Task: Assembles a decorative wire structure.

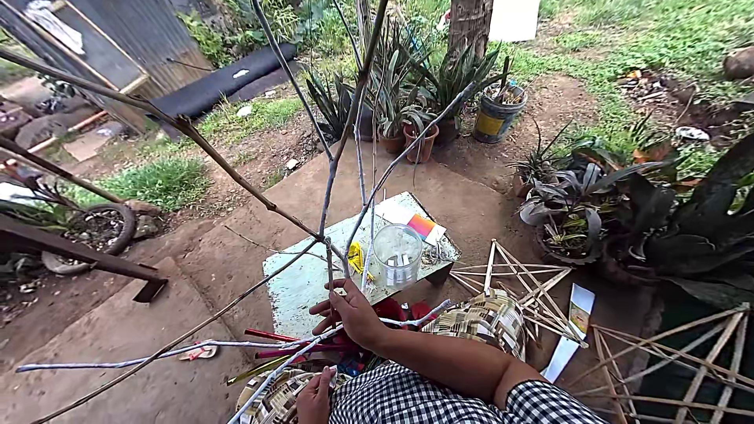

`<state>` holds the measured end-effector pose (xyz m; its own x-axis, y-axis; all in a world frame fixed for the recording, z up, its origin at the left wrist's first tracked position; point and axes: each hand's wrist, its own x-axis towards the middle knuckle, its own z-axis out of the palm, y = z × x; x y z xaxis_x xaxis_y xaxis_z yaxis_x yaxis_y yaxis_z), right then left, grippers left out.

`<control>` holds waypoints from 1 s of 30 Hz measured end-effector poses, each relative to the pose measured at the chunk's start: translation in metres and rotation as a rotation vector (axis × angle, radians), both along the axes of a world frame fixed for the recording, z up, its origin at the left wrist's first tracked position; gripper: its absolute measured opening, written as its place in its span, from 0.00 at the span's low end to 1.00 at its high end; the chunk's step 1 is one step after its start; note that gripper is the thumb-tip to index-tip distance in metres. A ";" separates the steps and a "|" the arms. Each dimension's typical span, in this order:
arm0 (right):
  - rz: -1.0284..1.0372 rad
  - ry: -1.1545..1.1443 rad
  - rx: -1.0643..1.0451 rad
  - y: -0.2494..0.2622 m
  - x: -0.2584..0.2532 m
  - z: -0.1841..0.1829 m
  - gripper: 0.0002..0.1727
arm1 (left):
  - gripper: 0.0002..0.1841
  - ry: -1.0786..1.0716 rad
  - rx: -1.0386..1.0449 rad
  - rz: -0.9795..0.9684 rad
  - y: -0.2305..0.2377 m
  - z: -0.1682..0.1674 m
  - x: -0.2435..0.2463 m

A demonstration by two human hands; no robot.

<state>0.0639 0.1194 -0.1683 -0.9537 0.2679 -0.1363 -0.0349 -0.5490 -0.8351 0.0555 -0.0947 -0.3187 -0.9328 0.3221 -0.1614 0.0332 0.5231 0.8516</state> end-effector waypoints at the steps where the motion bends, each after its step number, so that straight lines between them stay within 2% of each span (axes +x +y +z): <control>1: -0.005 0.006 -0.004 0.000 -0.001 0.000 0.19 | 0.21 -0.003 -0.006 -0.011 0.001 0.002 0.000; 15: -0.021 -0.018 -0.013 -0.005 -0.006 0.005 0.19 | 0.21 -0.022 0.001 0.004 0.002 0.003 0.000; 22: 0.028 -0.056 -0.001 -0.014 0.009 0.008 0.19 | 0.20 -0.031 0.014 0.016 0.003 0.005 0.000; 26: -0.042 -0.036 -0.014 -0.010 -0.001 0.006 0.19 | 0.20 -0.036 0.028 0.009 0.003 0.003 -0.001; 30: -0.003 -0.047 0.010 -0.009 -0.004 0.008 0.18 | 0.20 -0.046 0.043 0.019 0.002 0.003 -0.002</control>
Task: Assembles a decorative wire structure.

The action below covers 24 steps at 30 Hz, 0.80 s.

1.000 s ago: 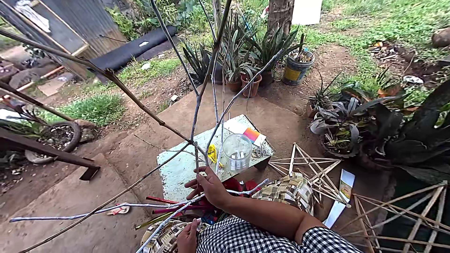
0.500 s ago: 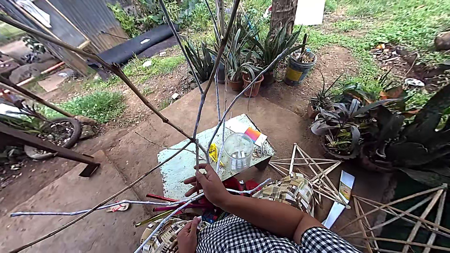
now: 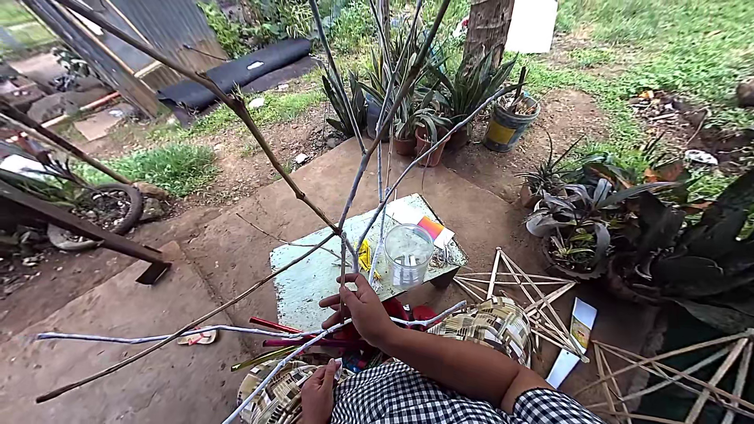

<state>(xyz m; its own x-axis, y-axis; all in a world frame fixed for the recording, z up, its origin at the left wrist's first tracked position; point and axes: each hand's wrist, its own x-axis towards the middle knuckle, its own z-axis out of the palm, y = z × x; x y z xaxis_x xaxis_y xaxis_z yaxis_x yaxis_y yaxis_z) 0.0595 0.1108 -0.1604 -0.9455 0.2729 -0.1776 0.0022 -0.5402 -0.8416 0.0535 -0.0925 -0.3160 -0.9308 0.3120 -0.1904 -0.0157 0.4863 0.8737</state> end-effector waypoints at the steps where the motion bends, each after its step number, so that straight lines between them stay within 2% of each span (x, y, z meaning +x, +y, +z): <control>1: 0.023 -0.011 0.021 -0.001 0.004 0.001 0.18 | 0.20 -0.014 0.011 0.007 0.000 0.001 0.000; 4: 0.167 -0.072 0.214 0.007 0.023 0.004 0.20 | 0.20 -0.021 0.030 0.039 0.000 0.002 0.001; 5: 0.234 -0.088 0.350 0.018 0.031 0.010 0.21 | 0.19 -0.020 0.029 0.041 -0.001 0.001 0.000; 8: 0.351 -0.109 0.941 0.061 0.064 0.047 0.22 | 0.18 -0.031 0.053 0.036 -0.004 0.000 -0.002; 11: 0.266 -0.235 1.421 0.093 0.093 0.090 0.20 | 0.17 -0.044 0.117 0.026 -0.004 -0.002 -0.003; 13: 0.096 -0.235 1.625 0.110 0.092 0.096 0.20 | 0.17 -0.050 0.129 -0.004 -0.004 -0.002 -0.004; 18: -0.013 -0.170 1.778 0.141 0.048 0.065 0.19 | 0.17 -0.067 0.133 -0.049 -0.005 -0.006 -0.007; 24: 0.062 -0.133 1.796 0.131 0.021 0.060 0.21 | 0.16 -0.106 0.180 0.003 -0.014 -0.007 -0.005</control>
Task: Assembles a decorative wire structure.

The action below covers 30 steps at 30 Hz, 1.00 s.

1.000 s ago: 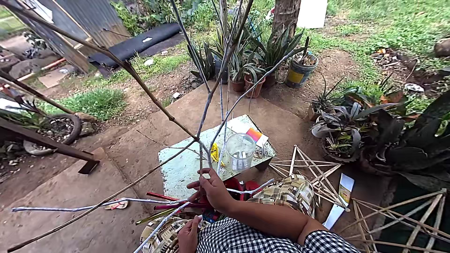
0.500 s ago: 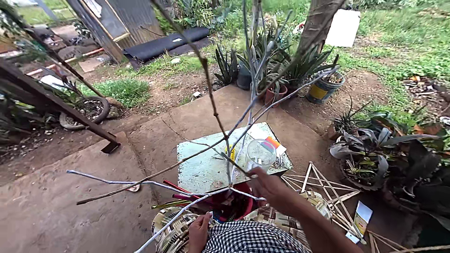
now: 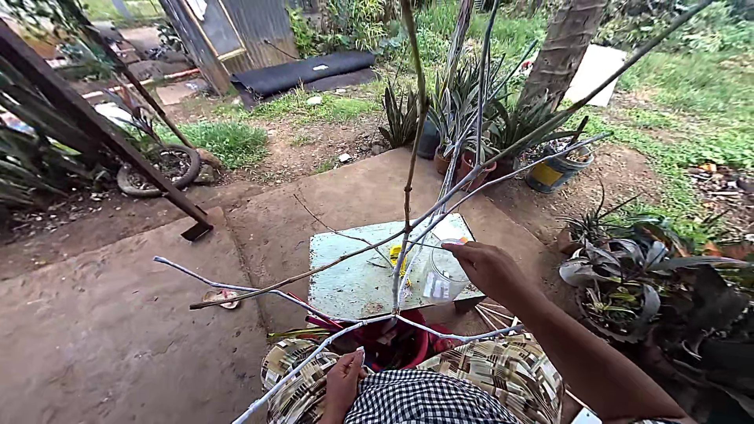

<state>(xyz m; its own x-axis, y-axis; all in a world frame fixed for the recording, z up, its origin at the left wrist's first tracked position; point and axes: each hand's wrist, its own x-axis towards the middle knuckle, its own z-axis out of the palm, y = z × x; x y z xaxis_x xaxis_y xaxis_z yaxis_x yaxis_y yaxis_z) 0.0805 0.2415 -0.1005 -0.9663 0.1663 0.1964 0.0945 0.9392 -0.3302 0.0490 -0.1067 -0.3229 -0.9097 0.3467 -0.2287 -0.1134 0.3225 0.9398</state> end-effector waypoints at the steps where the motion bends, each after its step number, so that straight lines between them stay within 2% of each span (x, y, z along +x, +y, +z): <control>1: 0.006 0.008 0.005 0.000 -0.002 0.000 0.21 | 0.15 -0.012 0.008 0.012 -0.001 0.001 0.000; 12: 0.004 0.052 0.032 0.005 -0.018 0.015 0.20 | 0.15 -0.018 0.032 -0.001 0.001 0.002 -0.003; 18: 0.037 0.100 -0.003 0.035 -0.020 0.013 0.17 | 0.15 -0.015 0.022 -0.001 0.000 0.001 -0.004; 21: -0.002 0.165 -0.088 0.053 -0.018 0.016 0.16 | 0.15 -0.024 -0.003 0.008 0.000 0.000 -0.005; 25: -0.075 -0.049 -0.252 0.061 -0.023 0.030 0.15 | 0.15 -0.047 -0.038 0.006 0.004 0.001 -0.006; 30: 0.073 -0.157 -0.295 0.072 -0.058 0.025 0.17 | 0.16 -0.019 -0.100 -0.027 0.006 0.001 -0.007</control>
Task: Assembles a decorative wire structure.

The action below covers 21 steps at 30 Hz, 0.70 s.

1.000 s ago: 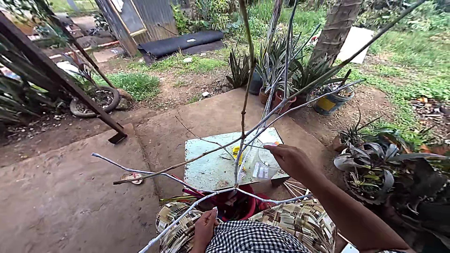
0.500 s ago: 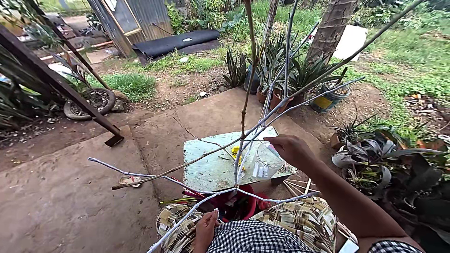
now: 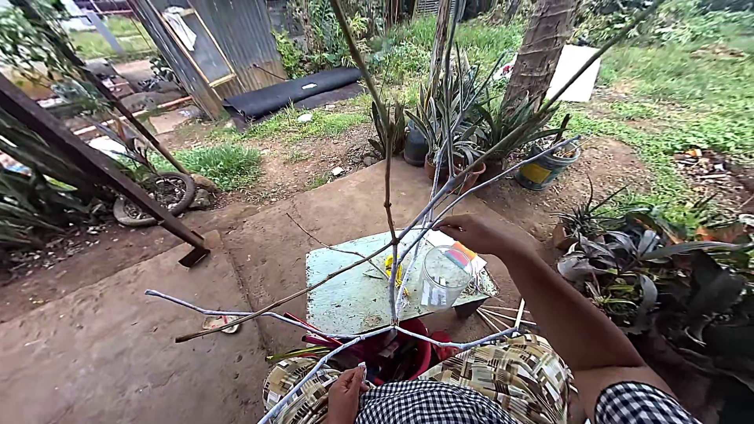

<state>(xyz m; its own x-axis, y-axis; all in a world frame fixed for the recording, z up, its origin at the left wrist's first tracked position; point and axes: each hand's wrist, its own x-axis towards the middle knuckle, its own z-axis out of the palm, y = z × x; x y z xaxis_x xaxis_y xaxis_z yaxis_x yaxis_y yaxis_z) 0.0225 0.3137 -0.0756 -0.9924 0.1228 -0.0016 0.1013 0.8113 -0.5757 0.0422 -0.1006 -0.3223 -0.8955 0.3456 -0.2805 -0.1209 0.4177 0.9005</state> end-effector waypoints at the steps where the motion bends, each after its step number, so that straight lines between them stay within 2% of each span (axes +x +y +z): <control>1: 0.035 -0.042 -0.008 0.002 -0.006 0.004 0.18 | 0.16 0.004 -0.018 -0.005 0.000 -0.001 0.000; 6: 0.177 -0.108 -0.001 0.005 -0.023 0.012 0.17 | 0.16 0.009 -0.080 -0.012 -0.002 0.001 0.002; 9: 0.188 -0.103 0.020 0.000 -0.024 0.014 0.17 | 0.16 0.022 -0.092 -0.018 -0.001 0.004 0.003; 16: 0.223 0.015 0.015 0.007 -0.027 -0.003 0.17 | 0.16 0.006 -0.126 -0.010 0.006 0.005 0.004; 21: 0.161 0.133 0.044 0.004 -0.002 -0.008 0.14 | 0.17 0.008 -0.137 -0.014 0.006 0.003 0.003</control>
<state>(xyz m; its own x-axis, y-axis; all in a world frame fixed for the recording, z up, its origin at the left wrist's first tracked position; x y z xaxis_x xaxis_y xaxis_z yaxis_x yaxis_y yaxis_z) 0.0200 0.3176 -0.0832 -0.9903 -0.0407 0.1327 -0.1066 0.8358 -0.5386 0.0452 -0.0947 -0.3192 -0.8931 0.3171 -0.3191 -0.1074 0.5385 0.8358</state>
